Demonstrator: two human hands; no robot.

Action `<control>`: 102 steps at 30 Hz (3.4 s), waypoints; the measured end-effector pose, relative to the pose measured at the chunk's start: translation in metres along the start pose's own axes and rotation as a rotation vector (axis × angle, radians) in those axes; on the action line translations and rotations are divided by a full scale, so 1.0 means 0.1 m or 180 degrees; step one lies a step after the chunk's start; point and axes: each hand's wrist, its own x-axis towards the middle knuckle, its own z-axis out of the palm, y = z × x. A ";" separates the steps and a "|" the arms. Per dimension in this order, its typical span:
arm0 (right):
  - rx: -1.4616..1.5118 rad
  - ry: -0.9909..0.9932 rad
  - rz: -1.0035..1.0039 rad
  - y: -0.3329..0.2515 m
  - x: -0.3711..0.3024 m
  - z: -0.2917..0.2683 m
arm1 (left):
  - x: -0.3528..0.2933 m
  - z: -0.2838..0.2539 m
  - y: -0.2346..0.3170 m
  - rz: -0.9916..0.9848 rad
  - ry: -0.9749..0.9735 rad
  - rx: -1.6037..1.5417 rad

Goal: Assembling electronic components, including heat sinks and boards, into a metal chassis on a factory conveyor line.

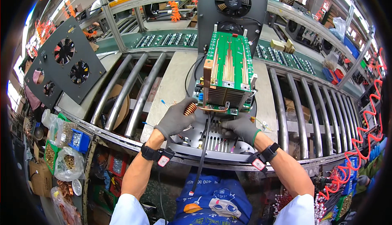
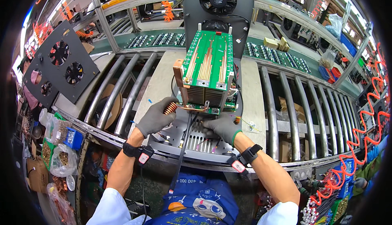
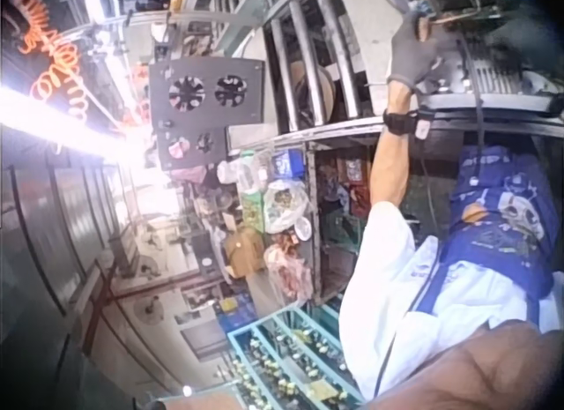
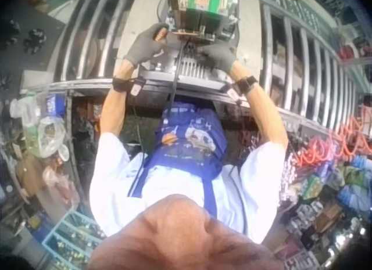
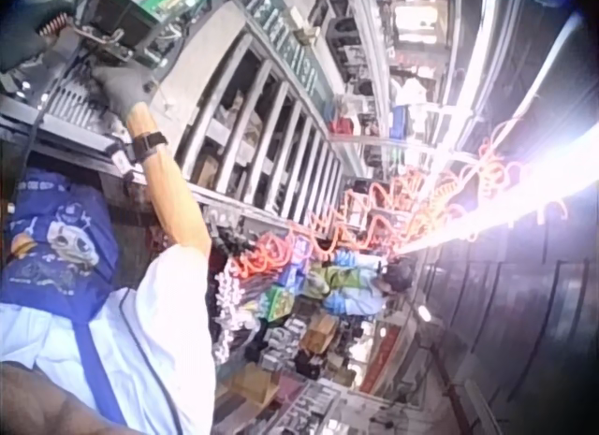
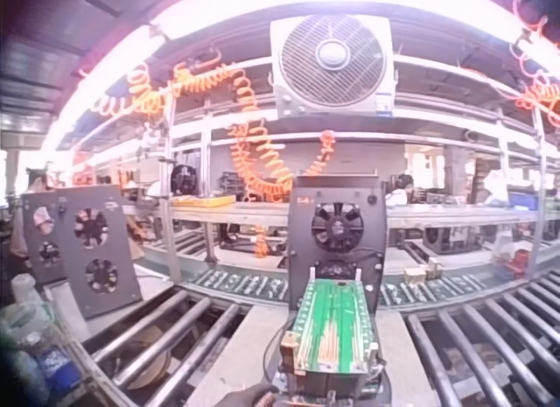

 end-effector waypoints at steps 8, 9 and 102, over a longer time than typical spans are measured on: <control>-0.3058 0.0221 -0.1057 0.03 -0.06 -0.05 | -0.01 0.00 0.00 0.0005 0.0031 0.0012; -0.3368 0.0061 -0.1078 0.01 -0.05 -0.06 | -0.02 0.00 0.01 0.0034 0.0043 0.0040; -0.4805 0.2131 -0.1835 -0.30 0.03 0.99 | 0.38 0.08 -0.07 -0.1867 -0.1109 -0.2709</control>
